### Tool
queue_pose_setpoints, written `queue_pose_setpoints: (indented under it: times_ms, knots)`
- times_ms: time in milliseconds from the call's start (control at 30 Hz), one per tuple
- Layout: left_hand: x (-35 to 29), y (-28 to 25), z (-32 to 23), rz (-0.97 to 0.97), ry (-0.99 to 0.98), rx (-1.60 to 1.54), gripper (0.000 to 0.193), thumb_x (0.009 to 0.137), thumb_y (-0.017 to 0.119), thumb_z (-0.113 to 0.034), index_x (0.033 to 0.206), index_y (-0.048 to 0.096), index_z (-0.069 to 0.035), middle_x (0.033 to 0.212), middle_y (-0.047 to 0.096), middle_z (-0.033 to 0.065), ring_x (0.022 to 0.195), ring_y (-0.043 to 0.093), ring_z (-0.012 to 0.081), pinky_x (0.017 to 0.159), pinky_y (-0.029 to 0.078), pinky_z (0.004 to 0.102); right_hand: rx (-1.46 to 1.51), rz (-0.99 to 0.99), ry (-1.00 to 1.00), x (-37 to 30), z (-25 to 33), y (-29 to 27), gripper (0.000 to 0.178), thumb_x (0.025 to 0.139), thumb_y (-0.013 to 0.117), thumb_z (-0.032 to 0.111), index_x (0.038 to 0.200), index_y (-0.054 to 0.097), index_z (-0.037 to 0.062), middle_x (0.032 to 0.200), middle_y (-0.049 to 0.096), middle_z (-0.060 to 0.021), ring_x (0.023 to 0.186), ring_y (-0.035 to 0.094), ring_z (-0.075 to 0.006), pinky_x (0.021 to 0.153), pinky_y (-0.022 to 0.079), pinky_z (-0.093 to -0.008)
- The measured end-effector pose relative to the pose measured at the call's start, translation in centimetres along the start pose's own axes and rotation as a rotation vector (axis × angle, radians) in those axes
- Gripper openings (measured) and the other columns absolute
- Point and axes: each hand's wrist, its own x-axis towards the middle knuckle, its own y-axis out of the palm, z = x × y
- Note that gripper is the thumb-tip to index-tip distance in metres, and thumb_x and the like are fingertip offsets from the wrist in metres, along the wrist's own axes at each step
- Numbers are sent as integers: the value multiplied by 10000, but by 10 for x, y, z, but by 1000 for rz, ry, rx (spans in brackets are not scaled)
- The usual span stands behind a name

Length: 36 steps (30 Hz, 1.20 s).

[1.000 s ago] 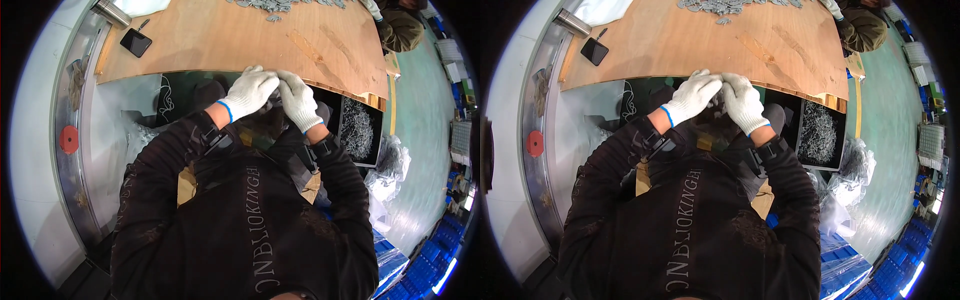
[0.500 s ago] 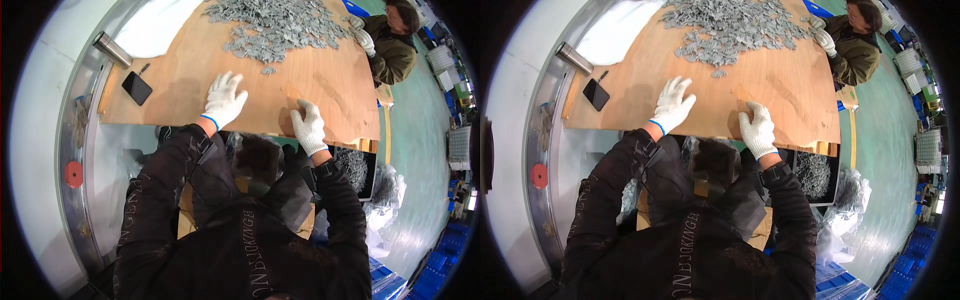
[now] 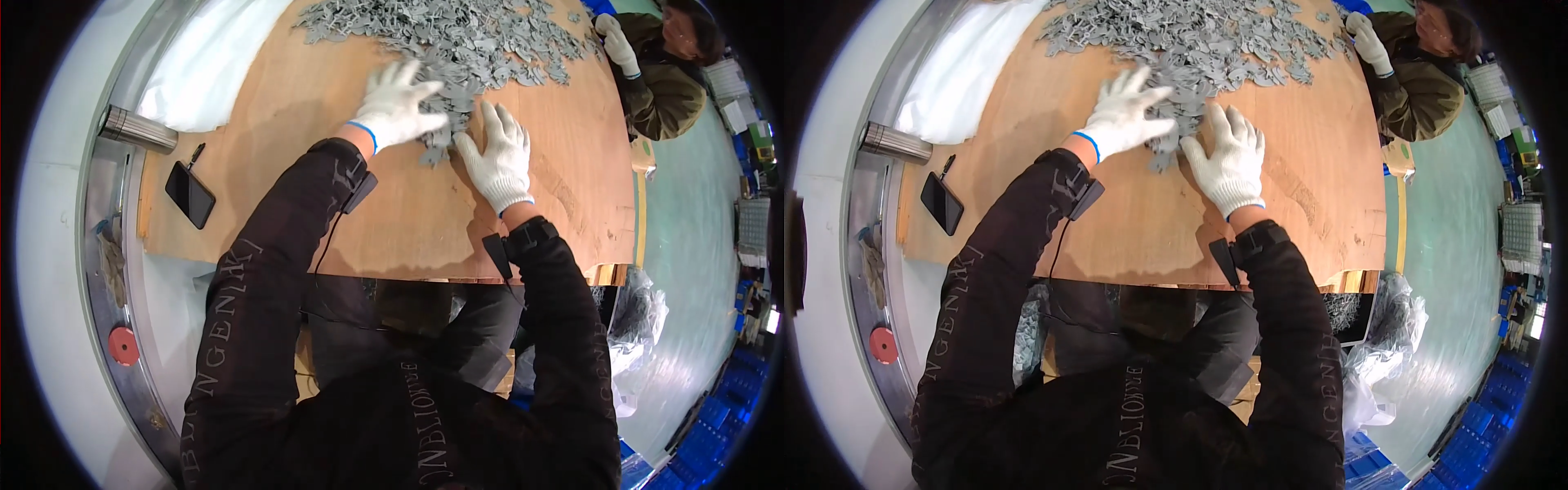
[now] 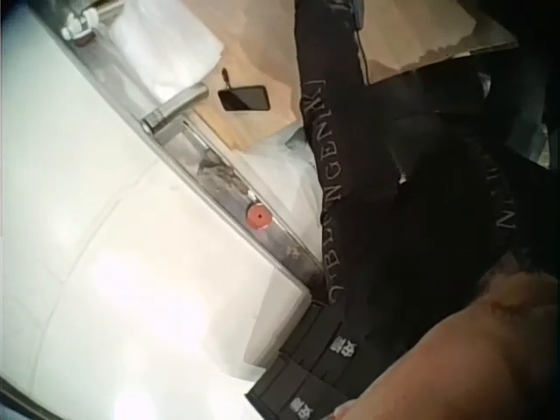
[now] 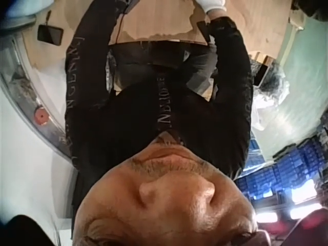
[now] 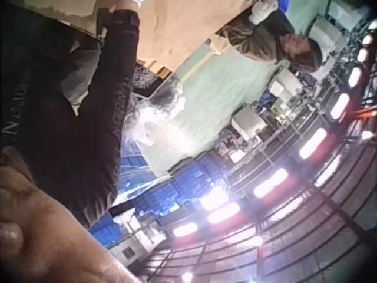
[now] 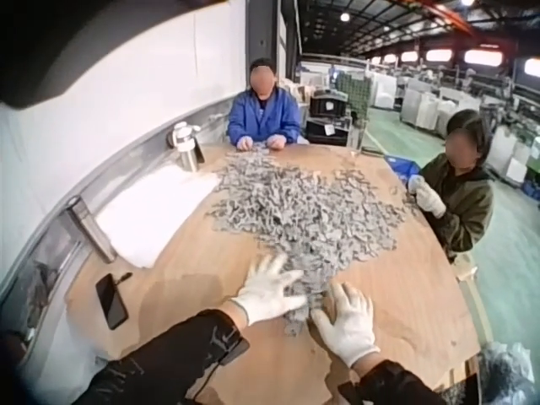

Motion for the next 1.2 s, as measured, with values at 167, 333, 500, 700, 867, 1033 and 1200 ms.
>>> queue_pose_setpoints:
  times_ms: [167,333,500,700,867,1033,1200]
  knots:
    - [-27,14,3,-149,76,-359,485,955,766,-412,1390,719,-201,1587,584,175,1519,458,471,1280,342,608,41,63,-118,5,-5,-2,599,965,753,350,1499,640,103,1509,653,-165,1485,519,-389,1288,334,-519]
    - [-81,6,2,-159,-31,-435,418,940,808,-303,1334,762,-170,1541,635,199,1501,509,469,1258,409,558,263,121,-171,-24,-11,-20,480,949,747,186,1411,675,75,1408,710,-162,1421,588,-399,1251,401,-502]
    - [-121,-33,-32,-73,110,-257,380,885,837,-281,1250,771,-195,1539,614,150,1493,488,457,1274,364,615,595,119,36,-75,-7,-51,416,920,717,51,1335,702,59,1334,734,-182,1346,646,-415,1231,442,-492]
    - [-128,-45,-31,-17,351,-278,403,865,855,-293,1245,766,-192,1542,586,136,1518,453,444,1290,326,646,431,56,-165,-90,-14,-54,432,862,665,-29,1281,728,62,1339,727,-208,1332,656,-438,1257,420,-531]
    - [-128,-27,-28,-105,219,-304,447,854,860,-308,1269,750,-182,1527,591,140,1512,454,438,1281,329,647,474,118,-264,-93,-36,-46,449,823,628,-53,1239,748,68,1371,714,-204,1370,619,-462,1259,409,-578]
    - [-114,-34,-49,-95,211,-176,422,877,846,-288,1265,730,-170,1519,600,135,1497,462,429,1269,324,648,355,50,-82,-82,4,-54,390,820,606,-58,1154,771,56,1379,712,-205,1403,584,-471,1256,411,-585]
    - [-114,-10,-30,-161,155,-295,338,893,824,-252,1203,724,-161,1502,613,123,1488,466,420,1269,316,646,254,67,-163,-78,-4,-44,408,836,599,-40,1198,763,51,1445,674,-214,1431,554,-473,1251,416,-567]
